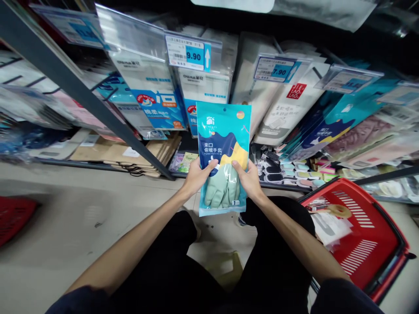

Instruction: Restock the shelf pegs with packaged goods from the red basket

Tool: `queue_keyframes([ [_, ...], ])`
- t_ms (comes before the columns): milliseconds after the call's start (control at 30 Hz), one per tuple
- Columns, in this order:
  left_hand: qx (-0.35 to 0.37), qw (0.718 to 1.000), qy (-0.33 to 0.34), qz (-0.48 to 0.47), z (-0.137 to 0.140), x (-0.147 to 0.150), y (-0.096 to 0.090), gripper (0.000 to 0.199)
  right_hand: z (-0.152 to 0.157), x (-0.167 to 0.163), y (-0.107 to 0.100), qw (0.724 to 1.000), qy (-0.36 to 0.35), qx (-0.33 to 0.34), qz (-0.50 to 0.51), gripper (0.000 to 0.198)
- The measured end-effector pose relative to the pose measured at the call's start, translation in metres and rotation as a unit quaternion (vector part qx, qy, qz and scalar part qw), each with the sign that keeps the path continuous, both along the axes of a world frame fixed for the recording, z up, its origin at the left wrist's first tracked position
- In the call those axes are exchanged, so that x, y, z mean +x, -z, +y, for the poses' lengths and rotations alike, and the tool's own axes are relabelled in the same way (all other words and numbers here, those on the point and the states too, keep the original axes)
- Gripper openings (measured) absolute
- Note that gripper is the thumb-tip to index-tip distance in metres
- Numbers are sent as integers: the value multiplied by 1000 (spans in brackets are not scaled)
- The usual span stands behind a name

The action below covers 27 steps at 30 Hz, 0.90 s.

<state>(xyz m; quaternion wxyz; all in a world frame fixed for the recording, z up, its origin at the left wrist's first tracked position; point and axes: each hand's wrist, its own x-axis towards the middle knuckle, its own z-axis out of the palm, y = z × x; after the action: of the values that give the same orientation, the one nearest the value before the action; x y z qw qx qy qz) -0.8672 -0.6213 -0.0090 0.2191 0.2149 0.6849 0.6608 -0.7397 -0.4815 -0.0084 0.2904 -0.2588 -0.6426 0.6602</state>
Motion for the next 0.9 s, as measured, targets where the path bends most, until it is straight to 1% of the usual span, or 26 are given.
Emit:
queue_keyframes([
  [167,-10,1000,-4,0,-1,0,-1,47,-1,-1,0,1000,-7,-4,4,53],
  [333,-16,1000,4,-6,-3,0,-1,49,-3,-1,1,1000,3,-1,1,49],
  [433,-26,1000,1,-7,-3,0,-2,49,-3,0,0,1000,-6,-10,9,48],
  [700,-25,1000,6,2,-2,3,-5,48,-2,2,-1,1000,-10,-11,10,46],
  [900,-25,1000,6,2,-1,2,-3,49,-1,1,1,1000,-9,-13,-2,49],
])
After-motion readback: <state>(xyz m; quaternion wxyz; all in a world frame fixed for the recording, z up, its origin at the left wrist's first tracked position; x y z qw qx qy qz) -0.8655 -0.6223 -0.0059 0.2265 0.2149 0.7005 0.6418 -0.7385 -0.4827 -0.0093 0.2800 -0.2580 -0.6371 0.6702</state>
